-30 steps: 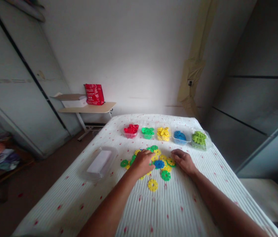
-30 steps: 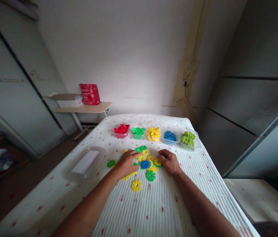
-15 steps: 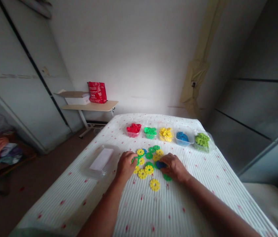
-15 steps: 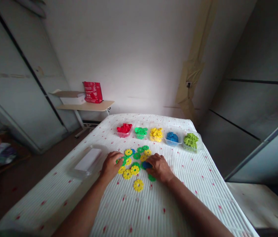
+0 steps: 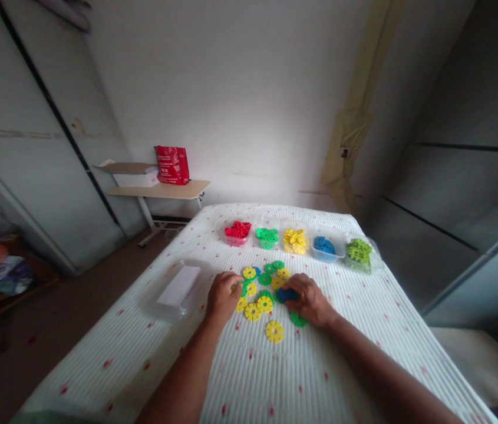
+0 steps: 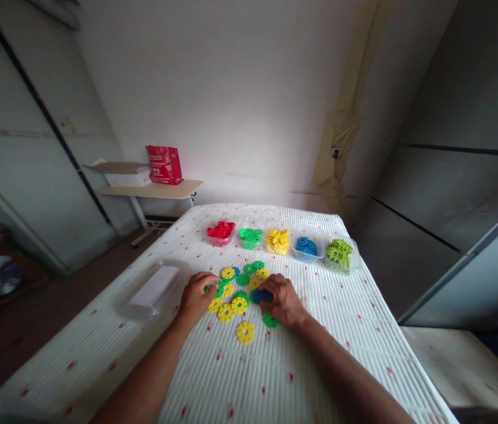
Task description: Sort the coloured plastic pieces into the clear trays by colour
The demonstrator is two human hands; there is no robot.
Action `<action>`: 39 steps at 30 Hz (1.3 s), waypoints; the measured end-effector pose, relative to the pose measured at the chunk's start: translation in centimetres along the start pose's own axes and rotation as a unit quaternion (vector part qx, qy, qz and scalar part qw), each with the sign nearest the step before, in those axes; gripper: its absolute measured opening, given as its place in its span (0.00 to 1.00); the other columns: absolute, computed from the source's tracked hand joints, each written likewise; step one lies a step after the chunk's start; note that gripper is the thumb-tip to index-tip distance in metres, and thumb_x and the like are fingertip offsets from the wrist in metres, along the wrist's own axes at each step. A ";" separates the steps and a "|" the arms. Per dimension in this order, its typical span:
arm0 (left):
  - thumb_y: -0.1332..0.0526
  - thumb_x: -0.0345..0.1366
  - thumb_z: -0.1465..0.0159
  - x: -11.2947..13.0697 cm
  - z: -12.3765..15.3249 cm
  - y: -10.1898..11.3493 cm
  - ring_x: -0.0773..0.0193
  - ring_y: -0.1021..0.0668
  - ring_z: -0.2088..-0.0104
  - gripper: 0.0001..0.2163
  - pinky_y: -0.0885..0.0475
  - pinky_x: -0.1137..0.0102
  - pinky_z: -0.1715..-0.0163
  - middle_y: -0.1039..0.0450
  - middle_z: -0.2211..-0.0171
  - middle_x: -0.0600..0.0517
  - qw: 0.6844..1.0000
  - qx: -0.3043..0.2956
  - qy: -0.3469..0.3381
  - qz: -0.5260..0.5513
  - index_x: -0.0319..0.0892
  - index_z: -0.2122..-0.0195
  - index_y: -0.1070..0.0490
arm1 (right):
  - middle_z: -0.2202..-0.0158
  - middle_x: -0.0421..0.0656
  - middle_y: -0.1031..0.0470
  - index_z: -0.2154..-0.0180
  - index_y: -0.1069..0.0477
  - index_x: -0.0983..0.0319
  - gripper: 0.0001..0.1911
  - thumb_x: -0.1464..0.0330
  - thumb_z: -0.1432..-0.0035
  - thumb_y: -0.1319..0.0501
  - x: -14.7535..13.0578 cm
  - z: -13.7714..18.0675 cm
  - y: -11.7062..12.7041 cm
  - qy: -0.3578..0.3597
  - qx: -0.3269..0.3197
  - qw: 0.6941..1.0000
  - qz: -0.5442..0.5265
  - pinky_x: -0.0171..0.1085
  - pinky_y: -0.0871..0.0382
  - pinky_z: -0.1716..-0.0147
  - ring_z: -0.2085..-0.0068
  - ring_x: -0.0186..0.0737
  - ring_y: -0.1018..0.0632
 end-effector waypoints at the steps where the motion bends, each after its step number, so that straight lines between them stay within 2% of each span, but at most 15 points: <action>1: 0.44 0.26 0.47 -0.1 0.0 0.0 0.61 0.26 0.62 0.08 0.31 0.65 0.58 0.25 0.67 0.51 1.000 0.001 0.000 -0.001 0.42 0.70 0.26 | 0.63 0.45 0.27 0.61 0.28 0.59 0.13 0.71 0.53 0.38 -0.1 0.1 0.1 0.010 0.016 1.000 -0.006 0.42 0.33 0.60 0.60 0.43 0.27; 4: 0.44 0.26 0.47 -0.3 0.1 -0.2 0.61 0.26 0.62 0.09 0.31 0.65 0.58 0.25 0.67 0.50 1.000 0.002 -0.003 -0.004 0.42 0.69 0.26 | 0.64 0.46 0.28 0.61 0.29 0.60 0.11 0.68 0.50 0.39 0.2 0.0 1.5 0.030 0.083 0.996 -0.003 0.42 0.32 0.61 0.61 0.44 0.28; 7: 0.44 0.26 0.47 -0.4 0.1 -0.4 0.61 0.26 0.62 0.09 0.31 0.65 0.58 0.25 0.67 0.50 1.000 -0.001 -0.004 -0.007 0.42 0.69 0.27 | 0.64 0.46 0.28 0.61 0.28 0.60 0.11 0.64 0.46 0.40 1.8 -0.8 4.5 0.017 0.172 0.983 0.056 0.44 0.33 0.60 0.61 0.45 0.29; 10: 0.44 0.27 0.47 -0.4 0.2 -0.4 0.60 0.26 0.61 0.08 0.31 0.64 0.57 0.25 0.67 0.50 1.000 -0.004 -0.002 -0.013 0.42 0.69 0.27 | 0.63 0.48 0.28 0.62 0.27 0.61 0.12 0.61 0.45 0.41 4.6 -2.5 8.3 -0.035 0.249 0.954 0.161 0.45 0.35 0.59 0.61 0.47 0.29; 12: 0.44 0.27 0.47 -0.4 0.1 -0.3 0.60 0.26 0.61 0.08 0.31 0.64 0.57 0.25 0.66 0.50 1.000 -0.004 0.001 -0.019 0.42 0.69 0.26 | 0.63 0.50 0.28 0.61 0.27 0.63 0.14 0.60 0.45 0.42 6.6 -3.5 10.1 -0.095 0.264 0.930 0.236 0.46 0.35 0.60 0.60 0.49 0.30; 14: 0.44 0.27 0.46 -0.2 0.1 -0.2 0.59 0.27 0.59 0.10 0.32 0.63 0.55 0.25 0.64 0.50 1.000 -0.009 -0.004 -0.025 0.42 0.67 0.26 | 0.60 0.52 0.28 0.58 0.28 0.63 0.16 0.60 0.44 0.42 7.8 -4.1 10.7 -0.129 0.262 0.914 0.282 0.47 0.36 0.62 0.58 0.51 0.30; 16: 0.45 0.27 0.45 0.2 0.1 -0.1 0.60 0.27 0.57 0.12 0.33 0.63 0.54 0.25 0.60 0.50 0.999 -0.028 -0.022 -0.032 0.43 0.63 0.26 | 0.57 0.52 0.28 0.58 0.28 0.63 0.15 0.61 0.43 0.43 7.9 -4.0 10.0 -0.109 0.243 0.919 0.292 0.46 0.36 0.61 0.57 0.51 0.30; 20: 0.45 0.31 0.41 1.6 0.2 -0.3 0.59 0.31 0.49 0.15 0.37 0.61 0.49 0.29 0.50 0.53 0.992 -0.085 -0.070 -0.068 0.49 0.53 0.29 | 0.57 0.50 0.27 0.63 0.27 0.62 0.11 0.64 0.40 0.46 5.8 -2.4 6.0 0.006 0.182 0.953 0.244 0.44 0.36 0.59 0.57 0.47 0.29; 25: 0.44 0.39 0.40 2.3 0.6 -1.4 0.52 0.39 0.42 0.17 0.44 0.51 0.45 0.37 0.42 0.55 0.977 -0.146 -0.052 -0.146 0.56 0.48 0.34 | 0.59 0.50 0.26 0.67 0.28 0.62 0.11 0.69 0.39 0.48 3.8 -0.7 2.0 0.053 0.122 0.975 0.180 0.41 0.34 0.61 0.61 0.43 0.28; 28: 0.43 0.40 0.40 2.2 0.7 -1.6 0.52 0.36 0.43 0.17 0.45 0.49 0.45 0.37 0.42 0.54 0.976 -0.154 -0.043 -0.146 0.56 0.49 0.33 | 0.63 0.49 0.26 0.71 0.29 0.62 0.13 0.70 0.39 0.49 4.0 -0.7 0.9 0.051 0.077 0.981 0.169 0.40 0.35 0.62 0.63 0.42 0.28; 32: 0.41 0.36 0.42 2.0 0.6 -1.4 0.54 0.30 0.48 0.13 0.42 0.52 0.47 0.32 0.46 0.50 0.984 -0.129 -0.043 -0.112 0.50 0.55 0.30 | 0.73 0.45 0.30 0.75 0.32 0.62 0.15 0.69 0.39 0.51 4.8 -1.0 0.2 0.015 0.020 0.988 0.153 0.37 0.37 0.65 0.69 0.38 0.30; 39: 0.42 0.26 0.46 1.6 0.3 -0.7 0.59 0.25 0.57 0.08 0.33 0.63 0.54 0.25 0.58 0.49 0.992 -0.097 -0.076 -0.031 0.43 0.68 0.27 | 0.73 0.43 0.30 0.75 0.32 0.61 0.13 0.69 0.40 0.50 4.8 -1.0 0.6 -0.019 0.034 0.995 0.094 0.36 0.37 0.65 0.68 0.38 0.29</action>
Point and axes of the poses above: each hand's wrist, its own z-axis away from the middle knuckle, its own y-axis out of the back of the hand, x = y × z, the point moved 3 cm from there along -z, towards the middle knuckle
